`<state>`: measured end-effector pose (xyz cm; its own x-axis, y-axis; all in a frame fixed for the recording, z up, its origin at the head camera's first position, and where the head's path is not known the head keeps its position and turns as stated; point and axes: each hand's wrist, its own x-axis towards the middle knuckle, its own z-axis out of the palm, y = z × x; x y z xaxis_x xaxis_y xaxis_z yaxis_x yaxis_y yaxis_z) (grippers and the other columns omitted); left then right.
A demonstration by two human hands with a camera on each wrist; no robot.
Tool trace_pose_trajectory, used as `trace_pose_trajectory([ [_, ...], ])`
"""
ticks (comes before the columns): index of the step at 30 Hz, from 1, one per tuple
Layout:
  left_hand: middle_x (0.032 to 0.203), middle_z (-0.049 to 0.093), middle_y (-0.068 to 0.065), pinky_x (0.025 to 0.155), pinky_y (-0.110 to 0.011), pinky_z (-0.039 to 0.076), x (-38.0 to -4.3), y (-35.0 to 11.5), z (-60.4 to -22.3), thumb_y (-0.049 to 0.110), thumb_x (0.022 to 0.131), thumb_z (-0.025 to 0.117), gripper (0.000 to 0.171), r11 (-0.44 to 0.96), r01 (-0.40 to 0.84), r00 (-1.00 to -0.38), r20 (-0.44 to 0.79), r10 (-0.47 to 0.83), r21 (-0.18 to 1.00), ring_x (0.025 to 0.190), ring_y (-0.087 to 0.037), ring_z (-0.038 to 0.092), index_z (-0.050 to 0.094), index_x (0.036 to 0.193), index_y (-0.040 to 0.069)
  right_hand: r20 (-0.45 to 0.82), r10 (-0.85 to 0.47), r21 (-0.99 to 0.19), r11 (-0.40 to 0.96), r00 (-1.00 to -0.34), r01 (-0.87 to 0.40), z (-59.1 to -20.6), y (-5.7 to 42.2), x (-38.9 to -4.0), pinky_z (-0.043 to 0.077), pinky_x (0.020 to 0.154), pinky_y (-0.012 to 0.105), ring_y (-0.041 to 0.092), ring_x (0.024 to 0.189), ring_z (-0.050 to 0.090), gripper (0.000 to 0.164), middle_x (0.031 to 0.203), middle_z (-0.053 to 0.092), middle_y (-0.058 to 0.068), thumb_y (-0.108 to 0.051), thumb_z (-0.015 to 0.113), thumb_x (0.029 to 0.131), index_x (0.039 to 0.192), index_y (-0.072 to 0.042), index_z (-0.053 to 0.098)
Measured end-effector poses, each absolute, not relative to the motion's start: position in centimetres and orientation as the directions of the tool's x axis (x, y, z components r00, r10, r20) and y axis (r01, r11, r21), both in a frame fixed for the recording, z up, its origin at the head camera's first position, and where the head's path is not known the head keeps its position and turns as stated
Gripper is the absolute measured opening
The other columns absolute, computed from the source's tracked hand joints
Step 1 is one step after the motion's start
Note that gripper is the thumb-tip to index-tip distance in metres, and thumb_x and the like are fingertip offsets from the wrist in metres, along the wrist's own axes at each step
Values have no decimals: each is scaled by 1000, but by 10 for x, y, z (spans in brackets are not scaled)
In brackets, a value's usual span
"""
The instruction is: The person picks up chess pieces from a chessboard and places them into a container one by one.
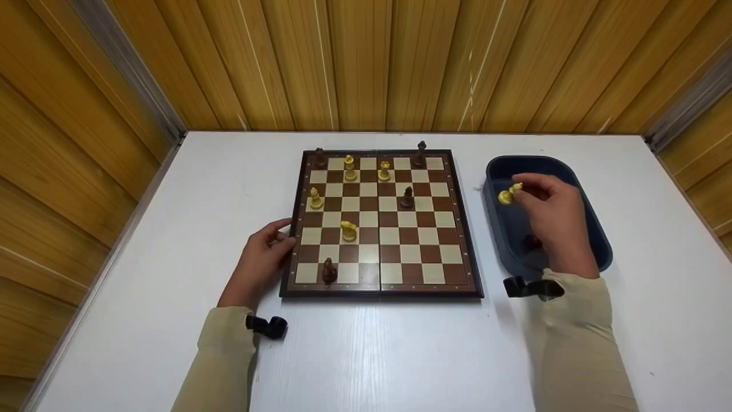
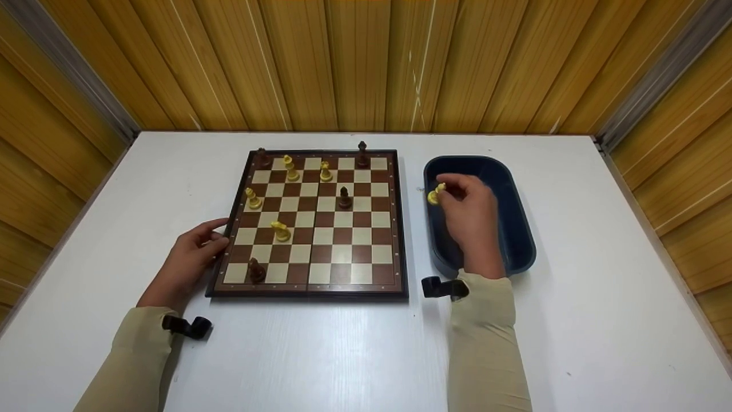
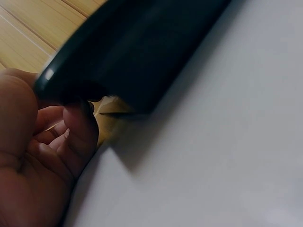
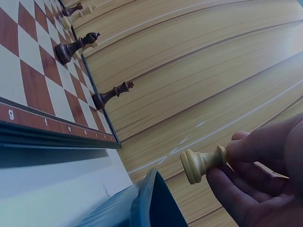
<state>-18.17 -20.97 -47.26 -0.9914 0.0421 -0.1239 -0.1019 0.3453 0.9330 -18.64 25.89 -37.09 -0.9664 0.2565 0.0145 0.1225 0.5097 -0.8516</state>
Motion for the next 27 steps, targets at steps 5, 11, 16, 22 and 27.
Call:
trace_pose_trajectory([
  [5, 99, 61, -10, 63, -27, 49, -182, -209, -473, 19, 97, 57, 44, 354, -82, -993, -106, 48, 932, 73, -15, 57, 50, 140, 17, -4, 254, -836, 530, -967, 142, -374, 261, -188, 47, 80, 13, 11, 104, 54, 35, 125, 55, 1, -27, 59, 96, 129, -15, 61],
  [11, 99, 61, -9, 63, -27, 48, -181, -209, -472, 20, 97, 58, 44, 345, -88, -993, -110, 44, 935, 73, -16, 57, 50, 140, 19, -1, 254, -818, 556, -967, 147, -377, 263, -189, 47, 79, 15, 12, 104, 54, 33, 125, 55, 4, -22, 58, 97, 128, -14, 62],
  [16, 99, 60, -9, 65, -27, 49, -182, -210, -473, 21, 97, 57, 43, 358, -91, -993, -113, 41, 929, 75, -16, 57, 51, 140, 20, 3, 242, -784, 603, -970, 148, -380, 264, -189, 46, 78, 17, 16, 105, 53, 33, 126, 56, 8, -22, 57, 97, 129, -14, 62],
  [22, 100, 60, -9, 67, -27, 49, -182, -210, -473, 22, 97, 57, 43, 356, -99, -992, -121, 40, 929, 79, -18, 57, 51, 139, 21, -5, 240, -771, 618, -971, 156, -381, 266, -190, 46, 79, 21, 18, 106, 53, 34, 127, 57, 9, -22, 57, 97, 130, -14, 61],
  [27, 101, 60, -9, 66, -26, 48, -182, -210, -472, 21, 97, 57, 44, 364, -110, -990, -134, 40, 925, 78, -17, 56, 49, 141, 20, -21, 249, -770, 613, -968, 175, -381, 270, -189, 47, 73, 25, 18, 104, 51, 35, 128, 56, 7, -26, 55, 98, 131, -17, 60],
])
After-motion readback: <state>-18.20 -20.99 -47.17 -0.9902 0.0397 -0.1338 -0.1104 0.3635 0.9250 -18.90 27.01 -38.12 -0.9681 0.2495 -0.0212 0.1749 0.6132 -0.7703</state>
